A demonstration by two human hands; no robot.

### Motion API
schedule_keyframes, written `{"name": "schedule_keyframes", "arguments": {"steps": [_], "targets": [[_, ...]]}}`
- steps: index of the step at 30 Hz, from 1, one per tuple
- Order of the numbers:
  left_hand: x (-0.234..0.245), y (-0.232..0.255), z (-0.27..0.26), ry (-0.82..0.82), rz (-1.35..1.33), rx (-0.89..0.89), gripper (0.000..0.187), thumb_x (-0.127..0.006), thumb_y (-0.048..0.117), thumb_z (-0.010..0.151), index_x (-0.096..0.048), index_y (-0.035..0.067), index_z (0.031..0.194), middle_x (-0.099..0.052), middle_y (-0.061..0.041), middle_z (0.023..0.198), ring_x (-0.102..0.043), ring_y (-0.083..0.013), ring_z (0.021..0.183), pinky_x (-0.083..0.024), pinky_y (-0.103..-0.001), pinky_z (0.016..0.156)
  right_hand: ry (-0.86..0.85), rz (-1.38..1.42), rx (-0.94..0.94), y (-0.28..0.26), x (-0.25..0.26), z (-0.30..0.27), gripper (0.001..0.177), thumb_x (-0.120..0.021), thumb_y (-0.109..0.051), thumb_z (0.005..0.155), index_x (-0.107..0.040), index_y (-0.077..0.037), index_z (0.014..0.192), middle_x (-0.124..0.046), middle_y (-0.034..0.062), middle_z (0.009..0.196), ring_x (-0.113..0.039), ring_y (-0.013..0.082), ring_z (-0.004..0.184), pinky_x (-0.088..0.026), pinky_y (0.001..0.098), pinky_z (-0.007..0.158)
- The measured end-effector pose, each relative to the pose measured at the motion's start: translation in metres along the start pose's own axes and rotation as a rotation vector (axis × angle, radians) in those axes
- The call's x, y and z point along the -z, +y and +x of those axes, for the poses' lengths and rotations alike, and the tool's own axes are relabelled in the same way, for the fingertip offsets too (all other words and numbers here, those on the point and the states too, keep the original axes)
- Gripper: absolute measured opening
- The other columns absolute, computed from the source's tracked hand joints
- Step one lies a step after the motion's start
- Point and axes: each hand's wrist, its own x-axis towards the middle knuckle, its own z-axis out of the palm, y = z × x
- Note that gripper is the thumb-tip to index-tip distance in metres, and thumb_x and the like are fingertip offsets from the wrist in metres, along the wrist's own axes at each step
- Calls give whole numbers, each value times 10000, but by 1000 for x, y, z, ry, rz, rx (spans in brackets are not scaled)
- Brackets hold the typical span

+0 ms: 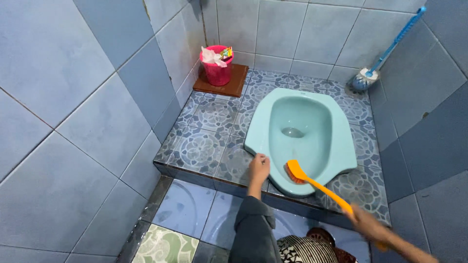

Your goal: Cleaning a squat toilet and the surrounding bathroom floor using a brush and water from a bucket.

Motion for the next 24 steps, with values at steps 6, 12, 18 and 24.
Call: {"name": "schedule_keyframes", "arguments": {"steps": [6,12,18,24], "targets": [[4,44,-20,-94,-67,99,282,-619,355,938,-678,109,1063,-772,-103,1056,-730,-324,994,-563,-447,844,4,382,-64,-90,-54,9,413,-447,-466,1030,-509,-99,1208,-550,25,638,-513,184,449,-484,378,413],[-18,24,-17,-21,-86,-1,284,-645,353,921,-692,111,1063,-769,-112,1044,-728,-324,1016,-559,-439,872,-69,863,162,-197,-49,187,417,-454,-437,1058,-488,-56,893,-444,45,471,-446,212,382,-412,397,394],[6,0,-5,-112,65,22,254,-632,332,953,-687,107,1057,-769,-112,1008,-721,-337,964,-551,-448,819,-157,494,165,-113,-66,83,434,-377,-527,1018,-485,-112,949,-520,68,445,-520,216,365,-451,367,378],[-12,-29,0,-66,-7,35,231,-635,293,932,-694,85,1013,-790,-116,956,-758,-317,921,-570,-417,799,-280,566,-171,-78,-26,1,471,-434,-497,1037,-484,-116,1310,-531,19,522,-542,169,441,-483,348,434]]}}
